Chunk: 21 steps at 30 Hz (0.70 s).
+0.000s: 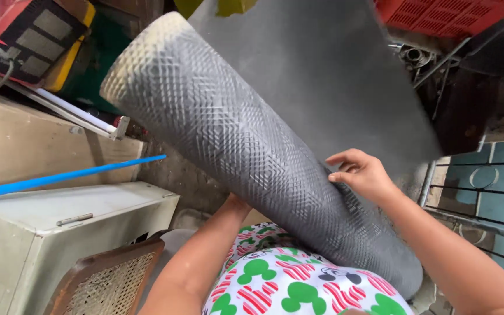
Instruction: The person picks up a black plastic bag and places it into a red crate. They then lift and inspect a woven chair seat, placing it on a chair. Finally, they unroll and then roll up a black rubber mat before placing it into the red crate.
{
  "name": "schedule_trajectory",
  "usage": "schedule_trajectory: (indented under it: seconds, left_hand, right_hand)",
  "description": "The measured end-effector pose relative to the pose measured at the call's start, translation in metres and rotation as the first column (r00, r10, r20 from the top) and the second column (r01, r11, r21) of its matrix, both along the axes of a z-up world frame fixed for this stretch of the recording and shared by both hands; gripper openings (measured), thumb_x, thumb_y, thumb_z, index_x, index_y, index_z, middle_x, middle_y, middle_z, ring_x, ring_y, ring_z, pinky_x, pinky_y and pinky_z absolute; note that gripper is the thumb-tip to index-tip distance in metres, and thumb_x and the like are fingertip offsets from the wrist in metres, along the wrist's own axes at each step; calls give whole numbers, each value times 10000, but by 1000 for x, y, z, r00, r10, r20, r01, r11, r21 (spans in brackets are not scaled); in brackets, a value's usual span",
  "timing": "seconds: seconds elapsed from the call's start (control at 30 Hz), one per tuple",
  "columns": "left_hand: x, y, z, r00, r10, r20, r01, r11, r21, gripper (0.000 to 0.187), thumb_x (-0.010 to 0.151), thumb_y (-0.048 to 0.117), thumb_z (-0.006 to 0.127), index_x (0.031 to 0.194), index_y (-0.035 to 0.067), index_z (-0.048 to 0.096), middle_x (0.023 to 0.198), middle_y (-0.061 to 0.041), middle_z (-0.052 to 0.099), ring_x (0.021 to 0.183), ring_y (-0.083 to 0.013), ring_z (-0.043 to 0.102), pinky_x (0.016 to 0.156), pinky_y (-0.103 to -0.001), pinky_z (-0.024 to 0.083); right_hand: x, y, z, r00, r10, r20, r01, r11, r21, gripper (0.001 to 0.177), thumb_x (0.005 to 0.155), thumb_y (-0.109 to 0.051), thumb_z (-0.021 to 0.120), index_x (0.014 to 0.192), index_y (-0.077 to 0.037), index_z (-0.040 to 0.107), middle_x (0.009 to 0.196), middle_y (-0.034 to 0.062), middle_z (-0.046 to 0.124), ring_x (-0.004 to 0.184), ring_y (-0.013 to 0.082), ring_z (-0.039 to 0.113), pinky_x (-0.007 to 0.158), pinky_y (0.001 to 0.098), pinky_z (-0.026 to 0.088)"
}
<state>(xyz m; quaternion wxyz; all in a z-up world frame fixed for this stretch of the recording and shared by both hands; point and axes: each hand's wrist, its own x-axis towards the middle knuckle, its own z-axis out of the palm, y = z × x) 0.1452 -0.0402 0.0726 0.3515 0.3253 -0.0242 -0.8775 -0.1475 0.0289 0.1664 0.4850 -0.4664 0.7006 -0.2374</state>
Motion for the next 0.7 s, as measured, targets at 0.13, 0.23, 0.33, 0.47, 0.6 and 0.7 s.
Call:
schedule_trajectory:
  seconds: [0.13, 0.23, 0.33, 0.47, 0.6, 0.7]
  left_hand:
    - [0, 1, 2, 999, 48, 26, -48, 999, 1, 507, 994, 392, 508, 1377, 65, 566, 1331, -121, 615, 1200, -319, 596, 974, -519, 531]
    - [0, 4, 7, 996, 70, 54, -71, 997, 6, 497, 988, 380, 515, 1364, 62, 574, 1313, -118, 624, 1184, -314, 607, 960, -516, 539]
    - [-2, 7, 21, 994, 60, 87, -61, 998, 7, 486, 981, 369, 523, 1352, 60, 582, 1296, -116, 634, 1167, -309, 618, 946, -512, 548]
    - [-2, 5, 47, 978, -35, 208, 53, 995, -81, 496, 968, 372, 564, 1336, 44, 621, 1281, -115, 669, 1155, -294, 638, 956, -481, 537]
    - [-4, -15, 57, 972, -144, 188, 180, 965, -191, 565, 899, 466, 603, 1330, 101, 633, 1290, -64, 700, 1137, -237, 644, 983, -394, 486]
    - [-12, -31, 61, 903, -278, 328, 408, 795, -449, 715, 905, 502, 765, 1416, 29, 602, 1274, -80, 648, 1136, -227, 575, 1056, -406, 426]
  right_hand:
    - [5, 5, 16, 990, 24, 138, -21, 999, -25, 606, 880, -295, 707, 1435, -55, 672, 1328, 117, 782, 1216, 218, 731, 1058, 335, 555]
    - [1, 3, 34, 955, 288, 75, -288, 957, -10, 1026, 699, -399, 874, 1554, -86, 400, 1455, 132, 622, 1293, 243, 623, 1102, 366, 447]
    - [12, 0, 41, 896, 441, -42, -443, 885, -143, 1354, 577, -473, 968, 1584, -5, 194, 1532, 219, 429, 1409, 298, 413, 1115, 405, 352]
    - [0, -15, 37, 931, 345, 118, -330, 935, -131, 1271, 533, -406, 945, 1556, -12, 304, 1505, 165, 528, 1404, 270, 477, 1141, 378, 368]
    - [-51, -30, 18, 843, 121, 524, -79, 992, -102, 1150, 522, -319, 929, 1505, 51, 459, 1448, 201, 588, 1316, 305, 555, 1108, 412, 429]
    - [-101, -43, 1, 599, 51, 799, -17, 999, -51, 1121, 532, -273, 921, 1493, 98, 479, 1446, 233, 588, 1288, 340, 572, 1093, 434, 436]
